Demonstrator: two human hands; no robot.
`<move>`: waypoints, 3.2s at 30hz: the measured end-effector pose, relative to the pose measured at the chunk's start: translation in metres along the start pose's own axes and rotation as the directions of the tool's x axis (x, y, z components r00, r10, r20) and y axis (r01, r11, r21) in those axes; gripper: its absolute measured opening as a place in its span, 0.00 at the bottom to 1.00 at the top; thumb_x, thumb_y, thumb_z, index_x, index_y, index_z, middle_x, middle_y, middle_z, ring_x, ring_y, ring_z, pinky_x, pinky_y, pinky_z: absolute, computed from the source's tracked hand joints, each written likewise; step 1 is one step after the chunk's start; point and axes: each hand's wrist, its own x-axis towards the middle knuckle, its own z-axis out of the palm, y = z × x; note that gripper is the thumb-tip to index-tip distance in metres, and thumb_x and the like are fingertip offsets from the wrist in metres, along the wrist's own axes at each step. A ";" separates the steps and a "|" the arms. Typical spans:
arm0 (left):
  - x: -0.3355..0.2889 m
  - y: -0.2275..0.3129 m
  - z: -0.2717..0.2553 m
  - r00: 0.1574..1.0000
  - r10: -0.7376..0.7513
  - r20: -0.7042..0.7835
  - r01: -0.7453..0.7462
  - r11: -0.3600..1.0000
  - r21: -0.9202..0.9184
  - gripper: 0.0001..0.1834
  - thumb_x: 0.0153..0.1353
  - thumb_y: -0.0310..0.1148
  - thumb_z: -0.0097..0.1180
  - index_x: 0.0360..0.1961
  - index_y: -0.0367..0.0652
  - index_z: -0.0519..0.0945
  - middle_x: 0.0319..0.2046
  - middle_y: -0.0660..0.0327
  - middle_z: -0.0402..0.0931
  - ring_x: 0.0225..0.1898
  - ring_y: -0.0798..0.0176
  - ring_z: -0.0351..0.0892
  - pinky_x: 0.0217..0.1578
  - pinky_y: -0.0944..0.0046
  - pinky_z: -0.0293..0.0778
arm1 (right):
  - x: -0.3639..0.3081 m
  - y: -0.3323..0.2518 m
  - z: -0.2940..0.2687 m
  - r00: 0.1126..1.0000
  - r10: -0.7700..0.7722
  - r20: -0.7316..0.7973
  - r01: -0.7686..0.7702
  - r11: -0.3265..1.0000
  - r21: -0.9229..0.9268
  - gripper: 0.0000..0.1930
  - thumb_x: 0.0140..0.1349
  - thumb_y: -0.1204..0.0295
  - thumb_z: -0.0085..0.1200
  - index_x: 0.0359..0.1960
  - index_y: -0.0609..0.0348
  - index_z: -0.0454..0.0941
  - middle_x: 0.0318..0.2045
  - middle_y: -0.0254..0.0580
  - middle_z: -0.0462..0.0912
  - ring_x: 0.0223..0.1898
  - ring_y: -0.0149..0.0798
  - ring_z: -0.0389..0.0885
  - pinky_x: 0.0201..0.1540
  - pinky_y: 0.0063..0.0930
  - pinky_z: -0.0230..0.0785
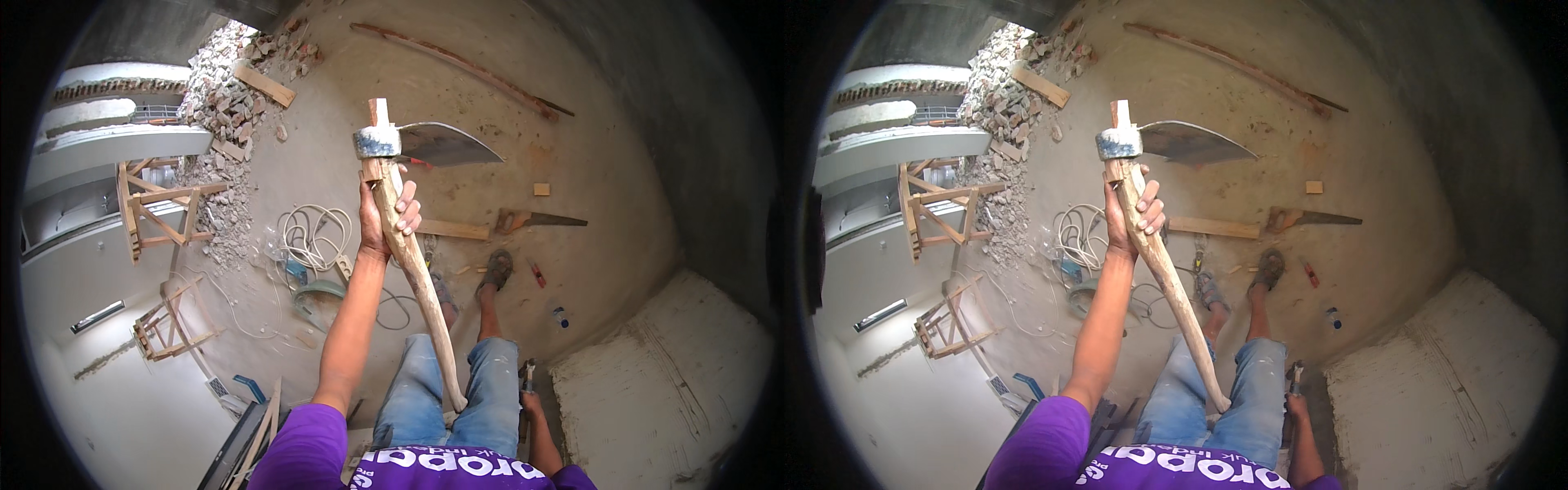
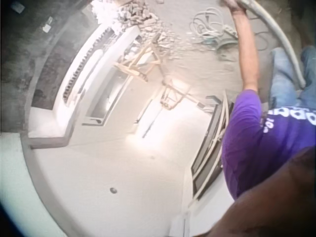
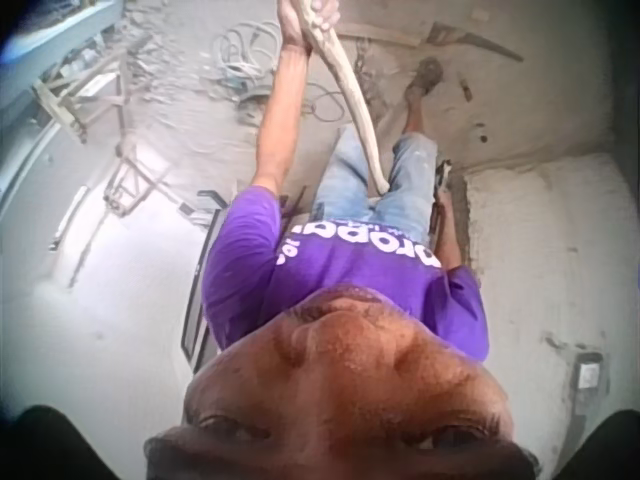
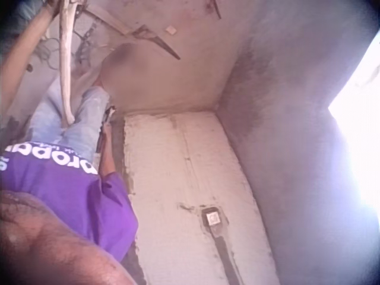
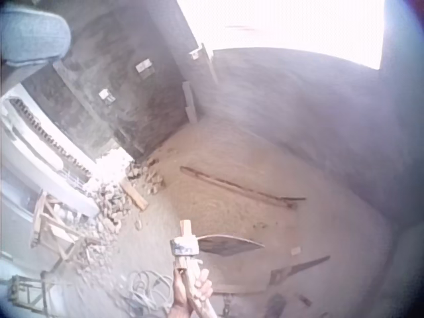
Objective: The person repairs a hoe by attaching a new wooden handle. They use a hammer to drive the wooden wedge into the handle, a saw to cut the excess wood, and a utility knife to trim the wood. The person also uses a grinder to smooth the edges of the handle.
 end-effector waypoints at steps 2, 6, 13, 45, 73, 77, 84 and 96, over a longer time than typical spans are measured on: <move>-0.002 0.003 -0.005 0.998 -0.045 0.052 0.051 0.992 -0.117 0.35 0.70 0.64 0.35 0.59 0.44 0.65 0.21 0.64 0.60 0.11 0.70 0.60 0.11 0.69 0.64 | 0.003 0.001 0.001 1.000 -0.015 -0.012 0.014 1.000 -0.007 0.12 0.58 0.65 0.56 0.28 0.62 0.75 0.19 0.38 0.76 0.18 0.35 0.74 0.21 0.34 0.65; -0.011 -0.004 -0.009 0.977 -0.057 0.206 0.117 0.950 -0.291 0.32 0.73 0.58 0.35 0.65 0.43 0.64 0.20 0.65 0.60 0.09 0.71 0.62 0.09 0.71 0.65 | 0.016 0.016 0.004 0.999 -0.040 -0.018 0.040 0.999 -0.002 0.14 0.59 0.64 0.55 0.29 0.66 0.77 0.20 0.39 0.78 0.21 0.36 0.76 0.25 0.35 0.67; -0.025 -0.012 -0.008 0.943 -0.088 0.321 0.209 0.906 -0.367 0.34 0.71 0.60 0.34 0.69 0.50 0.63 0.19 0.65 0.61 0.09 0.70 0.63 0.10 0.70 0.67 | 0.020 0.012 0.009 0.995 -0.078 -0.066 0.074 0.995 -0.062 0.18 0.58 0.62 0.55 0.32 0.72 0.79 0.26 0.49 0.83 0.29 0.42 0.83 0.32 0.39 0.72; -0.073 -0.013 0.025 0.988 0.015 -0.153 0.003 0.993 0.118 0.33 0.70 0.62 0.36 0.54 0.40 0.66 0.24 0.60 0.63 0.17 0.64 0.66 0.19 0.63 0.69 | -0.238 -0.288 0.134 0.670 -0.662 0.336 0.611 0.749 0.256 0.33 0.48 0.67 0.74 0.53 0.65 0.69 0.42 0.43 0.79 0.44 0.35 0.78 0.50 0.32 0.71; -0.080 0.023 -0.124 0.868 0.492 0.069 0.060 -0.242 0.968 0.10 0.62 0.34 0.63 0.38 0.38 0.82 0.29 0.49 0.83 0.30 0.47 0.84 0.31 0.58 0.75 | -0.246 -0.281 0.115 0.673 -0.572 0.469 0.474 0.820 0.320 0.28 0.57 0.67 0.68 0.53 0.63 0.65 0.41 0.43 0.82 0.43 0.35 0.82 0.49 0.33 0.74; -0.072 0.040 -0.135 0.926 0.378 -0.023 0.095 -0.172 0.981 0.15 0.63 0.36 0.63 0.41 0.34 0.81 0.28 0.55 0.84 0.33 0.67 0.83 0.35 0.64 0.75 | -0.253 -0.287 0.117 0.725 -0.550 0.414 0.475 0.835 0.276 0.28 0.57 0.68 0.68 0.54 0.64 0.65 0.42 0.42 0.81 0.44 0.34 0.80 0.50 0.33 0.74; -0.095 -0.046 -0.060 0.782 0.145 -0.606 0.240 0.827 0.508 0.36 0.68 0.59 0.46 0.62 0.39 0.66 0.46 0.52 0.79 0.46 0.57 0.81 0.46 0.58 0.78 | -0.249 -0.279 0.130 0.681 -0.692 0.239 0.678 0.719 0.152 0.27 0.57 0.71 0.66 0.54 0.64 0.67 0.42 0.45 0.80 0.43 0.37 0.79 0.48 0.33 0.71; -0.058 -0.034 0.038 0.901 -0.240 -0.361 0.303 0.944 0.129 0.43 0.60 0.78 0.33 0.39 0.43 0.71 0.19 0.66 0.65 0.16 0.69 0.68 0.23 0.65 0.71 | -0.259 -0.280 0.122 0.687 -0.724 0.060 0.726 0.687 -0.018 0.20 0.60 0.65 0.65 0.43 0.63 0.68 0.30 0.47 0.80 0.31 0.40 0.79 0.37 0.36 0.71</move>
